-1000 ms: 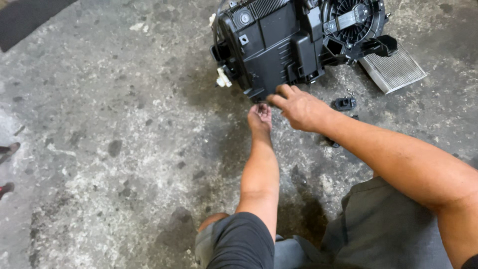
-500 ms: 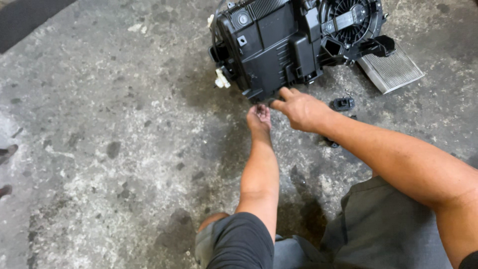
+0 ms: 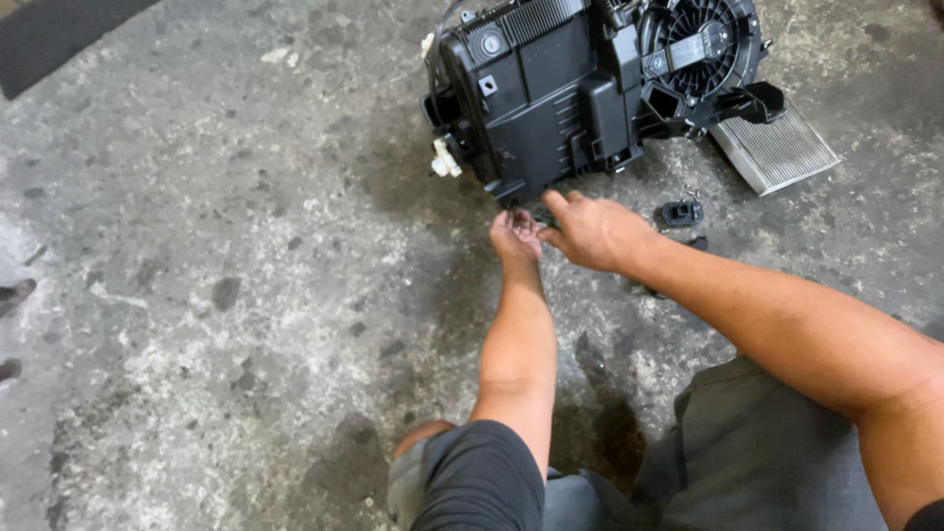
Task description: The person disassembles a car air conditioning unit on the floor. They use a screwdriver to remove screws, detach the fan, separate the housing, and remove the evaporator core, placing the parts on the floor.
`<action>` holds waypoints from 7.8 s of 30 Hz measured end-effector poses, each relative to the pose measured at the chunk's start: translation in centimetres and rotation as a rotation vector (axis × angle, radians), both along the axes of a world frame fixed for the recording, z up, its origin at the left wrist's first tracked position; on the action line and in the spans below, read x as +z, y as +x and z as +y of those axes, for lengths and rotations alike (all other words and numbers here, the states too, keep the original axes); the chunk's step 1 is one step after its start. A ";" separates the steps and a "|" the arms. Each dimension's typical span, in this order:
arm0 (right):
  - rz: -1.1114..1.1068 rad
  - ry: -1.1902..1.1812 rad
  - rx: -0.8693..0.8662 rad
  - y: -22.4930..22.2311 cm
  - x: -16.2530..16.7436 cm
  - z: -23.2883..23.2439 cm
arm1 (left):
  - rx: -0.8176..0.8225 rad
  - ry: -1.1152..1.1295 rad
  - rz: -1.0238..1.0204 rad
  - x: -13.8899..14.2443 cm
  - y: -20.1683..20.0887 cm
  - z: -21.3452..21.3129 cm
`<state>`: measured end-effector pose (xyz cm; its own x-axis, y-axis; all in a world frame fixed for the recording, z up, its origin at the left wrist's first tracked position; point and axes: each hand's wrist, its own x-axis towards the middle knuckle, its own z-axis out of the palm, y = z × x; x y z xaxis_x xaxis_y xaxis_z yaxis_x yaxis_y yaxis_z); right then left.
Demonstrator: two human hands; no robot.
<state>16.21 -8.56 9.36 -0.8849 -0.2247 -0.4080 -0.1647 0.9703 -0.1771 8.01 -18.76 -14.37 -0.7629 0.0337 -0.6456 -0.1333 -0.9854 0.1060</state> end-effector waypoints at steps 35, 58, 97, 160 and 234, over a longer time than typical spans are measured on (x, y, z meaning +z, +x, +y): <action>0.294 -0.167 0.181 -0.3 -2.3 1.3 | 0.060 0.024 -0.002 0.4 0.0 0.7; 0.264 -0.117 0.278 -0.2 1.3 4.9 | 0.016 0.150 0.203 -1.3 2.1 3.6; 0.250 -0.133 -0.480 2.5 3.3 23.9 | -0.258 -1.849 -0.030 2.6 1.6 13.6; 0.841 -0.606 -0.433 2.5 9.1 17.4 | 0.159 -2.510 0.844 20.0 -4.8 2.5; 0.760 -0.553 -0.468 2.4 -9.6 21.1 | -0.704 -2.545 0.877 24.2 3.3 1.2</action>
